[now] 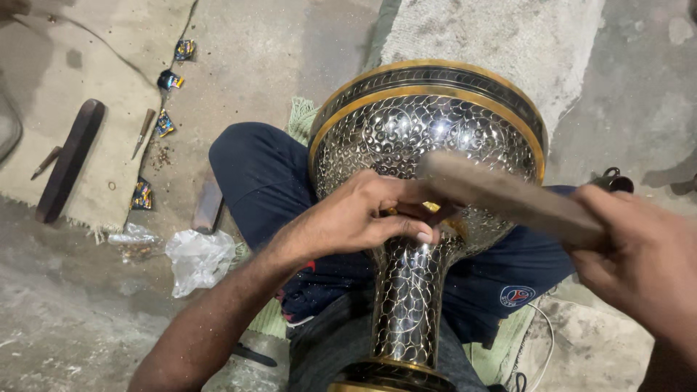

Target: The person sits cross-legged on the floor and uses a hammer and chisel to create a textured pattern on a metal vase. They repeatedly strike the chisel against the vase's surface to form small indentations.

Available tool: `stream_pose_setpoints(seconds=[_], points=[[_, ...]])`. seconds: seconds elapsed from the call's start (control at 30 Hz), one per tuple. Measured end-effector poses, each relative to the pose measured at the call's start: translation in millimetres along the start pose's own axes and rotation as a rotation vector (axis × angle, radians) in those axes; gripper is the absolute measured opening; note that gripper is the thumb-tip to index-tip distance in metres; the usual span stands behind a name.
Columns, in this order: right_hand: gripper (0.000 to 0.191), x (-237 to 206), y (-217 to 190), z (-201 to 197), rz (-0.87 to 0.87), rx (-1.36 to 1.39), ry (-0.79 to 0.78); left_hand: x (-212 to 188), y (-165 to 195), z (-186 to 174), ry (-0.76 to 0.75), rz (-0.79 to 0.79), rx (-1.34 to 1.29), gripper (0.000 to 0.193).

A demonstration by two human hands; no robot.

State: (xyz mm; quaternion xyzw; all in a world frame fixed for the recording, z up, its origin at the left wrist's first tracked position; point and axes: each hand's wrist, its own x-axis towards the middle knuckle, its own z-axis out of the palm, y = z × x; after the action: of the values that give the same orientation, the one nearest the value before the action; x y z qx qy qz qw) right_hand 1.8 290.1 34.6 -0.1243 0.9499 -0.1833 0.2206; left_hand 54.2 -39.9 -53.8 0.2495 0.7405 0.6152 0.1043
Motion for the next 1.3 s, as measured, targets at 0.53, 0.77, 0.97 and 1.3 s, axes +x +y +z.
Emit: stream_pose_setpoints(seconds=[0.53, 0.77, 0.97, 1.3], points=[[0.076, 22.8, 12.3, 4.9, -0.396, 0.382, -0.012, -9.3, 18.9, 3.0, 0.176, -0.159, -0.104, 0.047], [0.081, 21.8, 16.8, 9.3, -0.350, 0.265, -0.058, -6.0, 26.3, -0.2, 0.115, -0.295, -0.115, 0.037], [0.083, 15.7, 8.6, 8.9, -0.266, 0.287, -0.038, -5.8, 24.8, -1.7, 0.107, -0.233, -0.132, 0.028], [0.077, 14.4, -11.3, 1.6, -0.306, 0.251, 0.022, -6.9, 26.8, -4.0, 0.132, -0.253, -0.137, 0.042]])
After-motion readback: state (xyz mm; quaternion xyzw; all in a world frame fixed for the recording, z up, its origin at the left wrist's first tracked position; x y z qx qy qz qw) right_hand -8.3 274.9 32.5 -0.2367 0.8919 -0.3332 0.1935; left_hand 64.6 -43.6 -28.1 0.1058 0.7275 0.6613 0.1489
